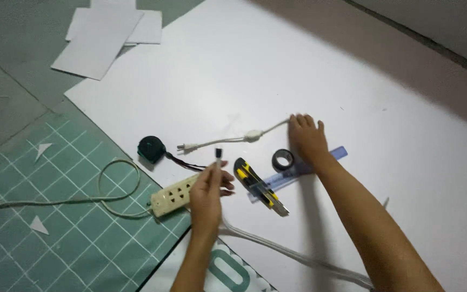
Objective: The person sits on the floor and wraps black electrical tape around the connector end of a white cable, pressing the tape in place, then cuts the tape with scissors. They then handle an LED strip light, attach its connector, and plug the cable into a power strip on the floor.
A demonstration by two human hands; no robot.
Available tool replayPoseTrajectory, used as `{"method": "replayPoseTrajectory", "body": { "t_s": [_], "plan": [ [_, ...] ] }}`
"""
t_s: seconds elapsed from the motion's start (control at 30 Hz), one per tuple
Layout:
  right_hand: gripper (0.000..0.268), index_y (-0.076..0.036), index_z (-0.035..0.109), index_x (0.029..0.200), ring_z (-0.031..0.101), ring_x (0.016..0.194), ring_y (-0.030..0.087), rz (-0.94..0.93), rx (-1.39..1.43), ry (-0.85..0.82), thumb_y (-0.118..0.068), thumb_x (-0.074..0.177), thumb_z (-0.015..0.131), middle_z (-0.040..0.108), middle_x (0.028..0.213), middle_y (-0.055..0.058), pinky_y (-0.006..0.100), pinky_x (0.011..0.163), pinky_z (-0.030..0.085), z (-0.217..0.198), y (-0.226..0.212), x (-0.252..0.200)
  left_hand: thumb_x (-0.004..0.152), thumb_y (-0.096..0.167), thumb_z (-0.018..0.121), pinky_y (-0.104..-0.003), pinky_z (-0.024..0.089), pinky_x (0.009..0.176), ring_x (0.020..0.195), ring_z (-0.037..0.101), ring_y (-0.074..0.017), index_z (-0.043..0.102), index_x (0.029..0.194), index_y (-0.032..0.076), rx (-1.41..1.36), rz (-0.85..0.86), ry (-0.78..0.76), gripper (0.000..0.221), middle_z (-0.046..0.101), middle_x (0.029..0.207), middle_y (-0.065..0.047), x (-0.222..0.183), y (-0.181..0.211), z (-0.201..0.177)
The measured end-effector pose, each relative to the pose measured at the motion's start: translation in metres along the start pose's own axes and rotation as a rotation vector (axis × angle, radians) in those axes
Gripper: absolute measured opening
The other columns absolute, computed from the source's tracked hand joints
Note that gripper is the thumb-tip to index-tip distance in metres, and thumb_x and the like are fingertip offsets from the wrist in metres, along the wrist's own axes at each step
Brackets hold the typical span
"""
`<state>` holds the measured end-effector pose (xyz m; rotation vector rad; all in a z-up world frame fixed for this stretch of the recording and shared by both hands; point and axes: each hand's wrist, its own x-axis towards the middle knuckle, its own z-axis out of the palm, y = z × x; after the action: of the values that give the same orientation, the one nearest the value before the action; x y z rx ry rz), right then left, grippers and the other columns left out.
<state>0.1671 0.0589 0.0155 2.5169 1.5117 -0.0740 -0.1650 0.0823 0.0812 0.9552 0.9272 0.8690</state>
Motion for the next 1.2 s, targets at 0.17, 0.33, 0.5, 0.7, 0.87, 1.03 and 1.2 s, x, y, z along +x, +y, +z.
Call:
{"method": "replayPoseTrajectory", "body": {
  "t_s": [0.17,0.33,0.5,0.7,0.87,1.03,1.2],
  "plan": [
    [0.024,-0.015,0.076,0.119,0.076,0.102,0.030,0.045,0.097,0.163,-0.015,0.097,0.066,0.077,0.107,0.006,0.047,0.088,0.062,0.027,0.047,0.017,0.104,0.023,0.059,-0.026,0.050,0.049,0.057,0.061,-0.0176,0.075,0.115,0.001,-0.019,0.056,-0.147,0.029,0.071,0.073,-0.015,-0.014,0.000,0.003],
    [0.039,0.003,0.071,0.128,0.072,0.083,0.029,0.337,1.262,-0.231,-0.019,0.096,0.073,0.070,0.100,0.019,0.043,0.090,0.055,-0.114,0.013,-0.105,0.104,0.014,0.061,-0.023,0.044,0.044,0.046,0.052,-0.0124,0.071,0.112,-0.002,-0.060,0.082,-0.556,0.021,0.068,0.069,-0.016,-0.035,0.019,0.003],
    [0.037,0.014,0.067,0.126,0.052,0.099,0.029,0.462,1.394,-0.382,-0.012,0.104,0.051,0.057,0.108,0.024,0.045,0.094,0.045,-0.240,-0.025,-0.223,0.102,0.007,0.057,-0.023,0.045,0.047,0.052,0.056,-0.0108,0.060,0.136,0.000,-0.164,-0.058,-0.938,0.034,0.075,0.095,-0.017,-0.090,0.066,0.026],
    [0.046,0.010,0.056,0.141,0.056,0.130,0.037,0.941,1.407,-0.258,-0.013,0.102,0.046,0.060,0.138,0.026,0.051,0.115,0.040,-0.281,-0.026,-0.327,0.104,0.013,0.060,-0.022,0.032,0.049,0.057,0.045,-0.0068,0.066,0.119,0.005,-0.189,-0.155,-1.059,0.018,0.058,0.072,-0.001,-0.157,0.086,0.054],
    [0.037,0.007,0.053,0.139,0.052,0.118,0.036,1.197,1.649,-0.024,-0.007,0.106,0.043,0.055,0.128,0.024,0.055,0.106,0.039,-0.280,-0.019,-0.393,0.098,0.016,0.065,-0.023,0.039,0.057,0.062,0.048,-0.0086,0.075,0.099,0.001,0.074,-0.076,-1.085,0.017,0.064,0.073,-0.001,-0.182,0.105,0.059],
    [0.034,-0.005,0.053,0.133,0.055,0.111,0.028,0.938,2.091,0.282,-0.018,0.102,0.050,0.054,0.120,0.012,0.041,0.095,0.048,-0.177,0.007,-0.445,0.099,0.013,0.062,-0.024,0.036,0.048,0.053,0.049,-0.0092,0.073,0.096,-0.001,0.076,-0.098,-1.059,0.018,0.059,0.062,-0.002,-0.192,0.097,0.065],
    [0.028,-0.010,0.051,0.130,0.052,0.119,0.023,0.910,2.154,0.440,-0.025,0.107,0.047,0.052,0.125,0.009,0.033,0.100,0.049,-0.195,-0.008,-0.445,0.099,0.013,0.063,-0.024,0.035,0.047,0.054,0.049,-0.0097,0.072,0.098,0.000,0.013,-0.153,-1.043,0.016,0.060,0.063,-0.004,-0.217,0.097,0.073]
  ]
}}
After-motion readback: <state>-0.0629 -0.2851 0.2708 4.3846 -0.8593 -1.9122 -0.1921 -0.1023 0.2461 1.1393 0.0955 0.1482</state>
